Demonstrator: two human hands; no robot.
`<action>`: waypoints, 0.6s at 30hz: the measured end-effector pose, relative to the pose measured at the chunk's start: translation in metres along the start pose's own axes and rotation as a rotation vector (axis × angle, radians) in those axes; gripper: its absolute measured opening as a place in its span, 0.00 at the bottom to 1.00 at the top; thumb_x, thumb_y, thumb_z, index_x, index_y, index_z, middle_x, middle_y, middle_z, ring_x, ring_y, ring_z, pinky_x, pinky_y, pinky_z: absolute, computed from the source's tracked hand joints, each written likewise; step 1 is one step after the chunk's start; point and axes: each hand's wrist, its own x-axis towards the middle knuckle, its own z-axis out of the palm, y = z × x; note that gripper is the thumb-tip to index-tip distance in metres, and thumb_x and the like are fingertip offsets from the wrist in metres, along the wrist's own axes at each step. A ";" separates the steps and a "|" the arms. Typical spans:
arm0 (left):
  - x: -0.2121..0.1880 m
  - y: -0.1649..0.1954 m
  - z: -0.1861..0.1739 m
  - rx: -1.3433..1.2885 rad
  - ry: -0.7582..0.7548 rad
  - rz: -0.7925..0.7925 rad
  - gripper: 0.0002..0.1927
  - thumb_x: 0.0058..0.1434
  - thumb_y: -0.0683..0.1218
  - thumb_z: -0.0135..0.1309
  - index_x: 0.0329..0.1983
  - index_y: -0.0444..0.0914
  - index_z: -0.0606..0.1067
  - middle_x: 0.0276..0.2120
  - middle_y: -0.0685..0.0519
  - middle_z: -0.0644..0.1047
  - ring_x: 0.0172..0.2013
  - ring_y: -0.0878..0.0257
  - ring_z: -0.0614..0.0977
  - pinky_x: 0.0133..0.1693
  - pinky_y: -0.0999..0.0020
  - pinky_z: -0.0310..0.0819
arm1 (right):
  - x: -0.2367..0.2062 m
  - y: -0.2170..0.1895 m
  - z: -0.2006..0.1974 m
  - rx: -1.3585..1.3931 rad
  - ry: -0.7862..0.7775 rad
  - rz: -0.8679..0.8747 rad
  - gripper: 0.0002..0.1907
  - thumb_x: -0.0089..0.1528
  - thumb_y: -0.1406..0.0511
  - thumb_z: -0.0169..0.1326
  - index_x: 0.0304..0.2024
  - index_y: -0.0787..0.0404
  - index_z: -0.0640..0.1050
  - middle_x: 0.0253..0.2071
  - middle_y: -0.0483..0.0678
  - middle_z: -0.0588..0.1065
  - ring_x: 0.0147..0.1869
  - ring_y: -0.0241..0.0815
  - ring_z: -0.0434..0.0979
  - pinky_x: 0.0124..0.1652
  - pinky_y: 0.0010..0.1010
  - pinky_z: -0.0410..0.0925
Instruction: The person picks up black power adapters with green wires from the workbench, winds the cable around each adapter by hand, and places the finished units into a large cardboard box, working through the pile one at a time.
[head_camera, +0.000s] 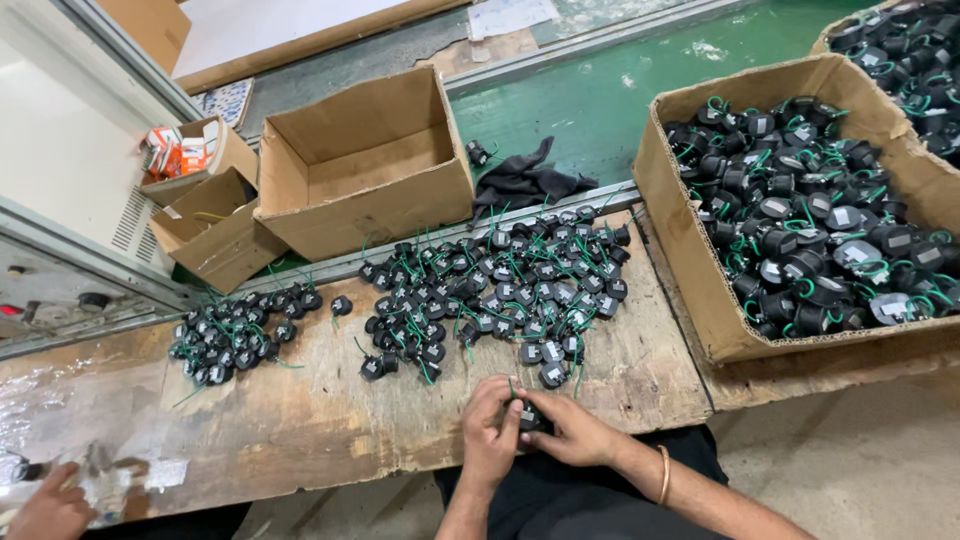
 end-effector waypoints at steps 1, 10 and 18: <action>0.006 0.004 0.004 0.031 0.017 -0.008 0.06 0.60 0.36 0.58 0.41 0.35 0.78 0.40 0.47 0.80 0.47 0.51 0.81 0.50 0.59 0.75 | -0.001 0.002 0.001 0.013 0.008 0.070 0.37 0.58 0.64 0.66 0.66 0.66 0.67 0.58 0.57 0.74 0.59 0.50 0.75 0.56 0.38 0.68; -0.007 0.015 -0.019 0.021 -0.033 0.131 0.08 0.63 0.37 0.57 0.45 0.37 0.77 0.46 0.46 0.83 0.48 0.50 0.83 0.53 0.60 0.77 | 0.003 0.005 -0.001 0.136 0.039 0.078 0.22 0.51 0.65 0.70 0.45 0.66 0.80 0.40 0.53 0.81 0.42 0.46 0.83 0.42 0.36 0.73; -0.042 -0.028 0.005 -0.521 0.107 -0.421 0.14 0.55 0.34 0.68 0.33 0.37 0.72 0.42 0.48 0.80 0.40 0.57 0.80 0.40 0.60 0.74 | -0.003 0.004 0.011 0.001 0.125 -0.014 0.18 0.51 0.69 0.69 0.43 0.65 0.80 0.40 0.53 0.80 0.44 0.50 0.83 0.43 0.36 0.74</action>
